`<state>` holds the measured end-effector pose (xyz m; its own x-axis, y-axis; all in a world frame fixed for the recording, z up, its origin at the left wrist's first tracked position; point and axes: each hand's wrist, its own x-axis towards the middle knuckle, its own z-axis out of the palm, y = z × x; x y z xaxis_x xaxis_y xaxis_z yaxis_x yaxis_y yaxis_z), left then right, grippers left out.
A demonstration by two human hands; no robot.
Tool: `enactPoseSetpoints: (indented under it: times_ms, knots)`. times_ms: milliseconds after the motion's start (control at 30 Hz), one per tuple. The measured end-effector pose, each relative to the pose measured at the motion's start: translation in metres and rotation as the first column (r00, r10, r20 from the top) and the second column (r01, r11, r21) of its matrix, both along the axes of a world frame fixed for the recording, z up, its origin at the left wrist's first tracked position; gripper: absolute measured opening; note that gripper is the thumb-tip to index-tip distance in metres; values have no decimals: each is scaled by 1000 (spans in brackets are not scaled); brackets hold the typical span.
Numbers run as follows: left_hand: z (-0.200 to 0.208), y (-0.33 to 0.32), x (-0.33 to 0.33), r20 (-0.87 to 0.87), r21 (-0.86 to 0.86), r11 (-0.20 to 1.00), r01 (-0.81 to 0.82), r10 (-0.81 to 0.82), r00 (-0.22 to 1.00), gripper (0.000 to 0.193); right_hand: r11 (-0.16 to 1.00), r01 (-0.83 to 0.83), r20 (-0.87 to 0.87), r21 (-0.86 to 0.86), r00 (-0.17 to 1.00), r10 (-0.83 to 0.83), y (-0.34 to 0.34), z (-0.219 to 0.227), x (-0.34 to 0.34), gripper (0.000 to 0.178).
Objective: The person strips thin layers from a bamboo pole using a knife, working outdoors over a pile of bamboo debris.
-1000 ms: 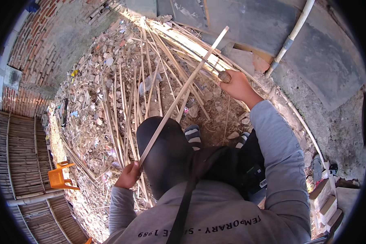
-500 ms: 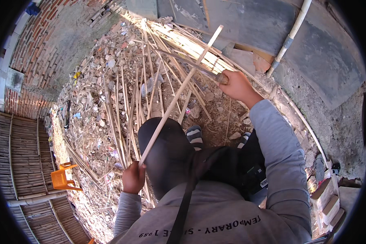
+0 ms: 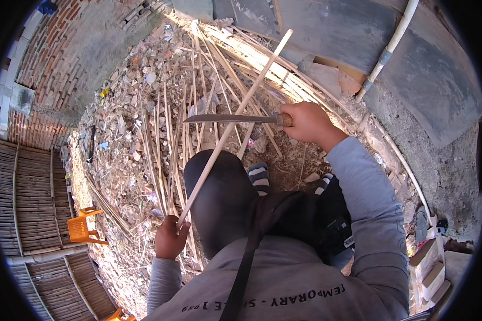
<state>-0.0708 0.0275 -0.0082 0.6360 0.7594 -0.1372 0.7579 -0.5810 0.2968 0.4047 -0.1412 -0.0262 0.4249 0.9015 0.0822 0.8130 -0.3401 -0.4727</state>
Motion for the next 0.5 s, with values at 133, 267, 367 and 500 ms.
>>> enactPoseSetpoints:
  times_ms: [133, 267, 367, 500]
  knots:
    - [11, -2, -47, -106, 31, 996, -86, 88, 990, 33, 997, 72, -12, 12, 997, -72, -3, -5, 4, 28]
    - [1, -5, -69, -103, 66, 992, -111, 118, 988, 28, 994, 105, -53, 30, 993, -103, -3, -10, 10, 33]
    - [-2, -14, -52, 88, -19, 998, -57, 58, 994, 29, 997, 73, -36, 37, 997, -71, -1, -5, 7, 35]
    - [3, -25, 5, 200, -145, 988, 51, -22, 980, 37, 996, -63, 8, 69, 998, 63, 1, -4, -5, 34]
